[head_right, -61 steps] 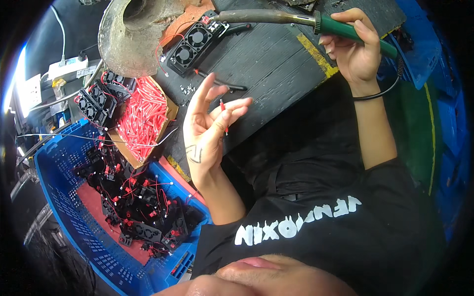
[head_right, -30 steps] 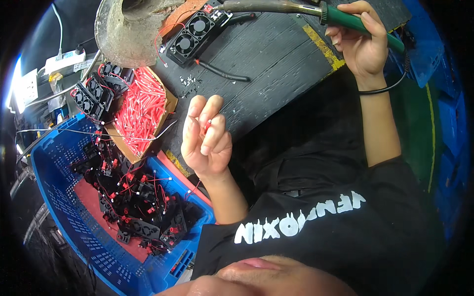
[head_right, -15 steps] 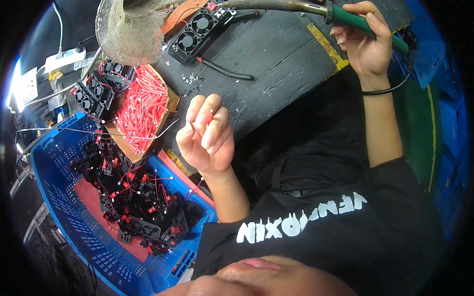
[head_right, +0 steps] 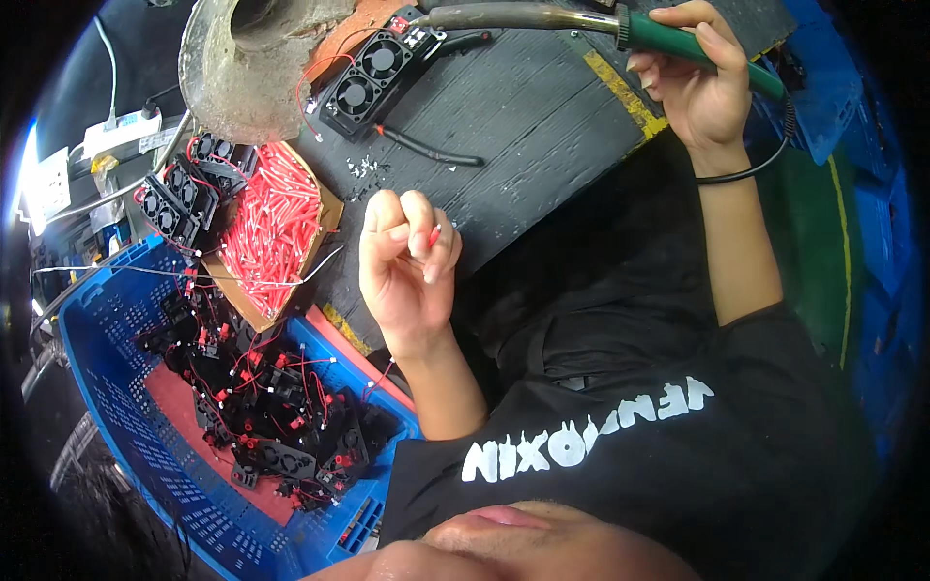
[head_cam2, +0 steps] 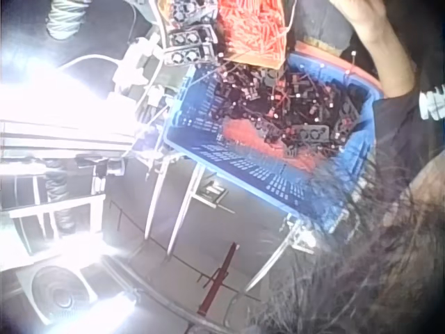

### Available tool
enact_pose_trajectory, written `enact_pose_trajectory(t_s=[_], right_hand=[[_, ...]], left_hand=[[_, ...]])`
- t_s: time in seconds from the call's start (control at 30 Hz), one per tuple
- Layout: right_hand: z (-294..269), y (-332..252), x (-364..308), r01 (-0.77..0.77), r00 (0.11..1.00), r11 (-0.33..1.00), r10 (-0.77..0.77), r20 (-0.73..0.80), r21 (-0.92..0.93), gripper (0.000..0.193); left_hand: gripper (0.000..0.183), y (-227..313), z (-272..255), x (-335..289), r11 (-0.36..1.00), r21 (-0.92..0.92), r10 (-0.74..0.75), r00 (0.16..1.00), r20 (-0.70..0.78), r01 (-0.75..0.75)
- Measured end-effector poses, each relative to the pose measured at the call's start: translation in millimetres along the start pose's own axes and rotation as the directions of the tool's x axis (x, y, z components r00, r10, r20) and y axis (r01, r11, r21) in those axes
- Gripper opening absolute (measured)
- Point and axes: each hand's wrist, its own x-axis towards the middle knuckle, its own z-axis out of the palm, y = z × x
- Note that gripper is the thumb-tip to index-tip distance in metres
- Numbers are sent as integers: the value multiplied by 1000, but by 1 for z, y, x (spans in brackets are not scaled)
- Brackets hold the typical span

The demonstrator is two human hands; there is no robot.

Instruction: Soldering wires onto small electronic fan units at a factory workbench.

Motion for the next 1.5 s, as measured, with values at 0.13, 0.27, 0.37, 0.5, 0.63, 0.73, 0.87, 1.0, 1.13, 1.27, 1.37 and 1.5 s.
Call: enact_pose_trajectory(t_s=[0.13, 0.27, 0.37, 0.5, 0.63, 0.73, 0.87, 1.0, 1.13, 1.27, 1.37, 1.5], right_hand=[[2, 0, 0, 4, 1000, 1000, -4, -15, -6, 37], [2, -1, 0, -2, 1000, 1000, 2, 2, 5, 37], [3, -2, 1, -1, 1000, 1000, 1, 7, 2, 37], [4, -2, 0, -16, 1000, 999, 16, -4, -38, 37], [5, -2, 0, -2, 999, 997, -1, -42, -72, 37], [6, -3, 0, -2, 998, 998, -2, -58, -64, 37], [5, -4, 0, -1, 999, 998, -2, -40, -69, 38], [4, -3, 0, 6, 998, 997, -12, -67, -81, 38], [5, -3, 1, 2, 999, 996, -5, -33, -84, 38], [9, -5, 0, -25, 999, 993, 21, -36, -113, 38], [13, -5, 0, -13, 1000, 984, 11, -11, -180, 37], [15, -5, -1, -7, 1000, 967, 7, 0, -256, 37]], left_hand=[[14, 0, 10, 11, 999, 41, 38, 998, -58, -36], [41, 7, 18, 24, 969, 212, 148, 983, -109, -122], [26, 13, 16, 39, 906, 369, 277, 950, -146, -208], [19, 25, 13, 67, 840, 465, 395, 903, -166, -282], [22, 33, 14, 92, 758, 573, 458, 880, -130, -310], [27, 35, 16, 99, 788, 517, 445, 889, -103, -335], [32, 33, 14, 100, 817, 477, 417, 904, -99, -324], [33, 29, 11, 101, 837, 410, 446, 886, -125, -363], [25, 26, 11, 104, 695, 641, 488, 868, -86, -327], [18, 12, 11, 108, 498, 771, 619, 785, 5, -397], [11, 7, 9, 110, 222, 869, 698, 694, 175, -442], [12, 5, 6, 110, 189, 898, 691, 704, 165, -396]])
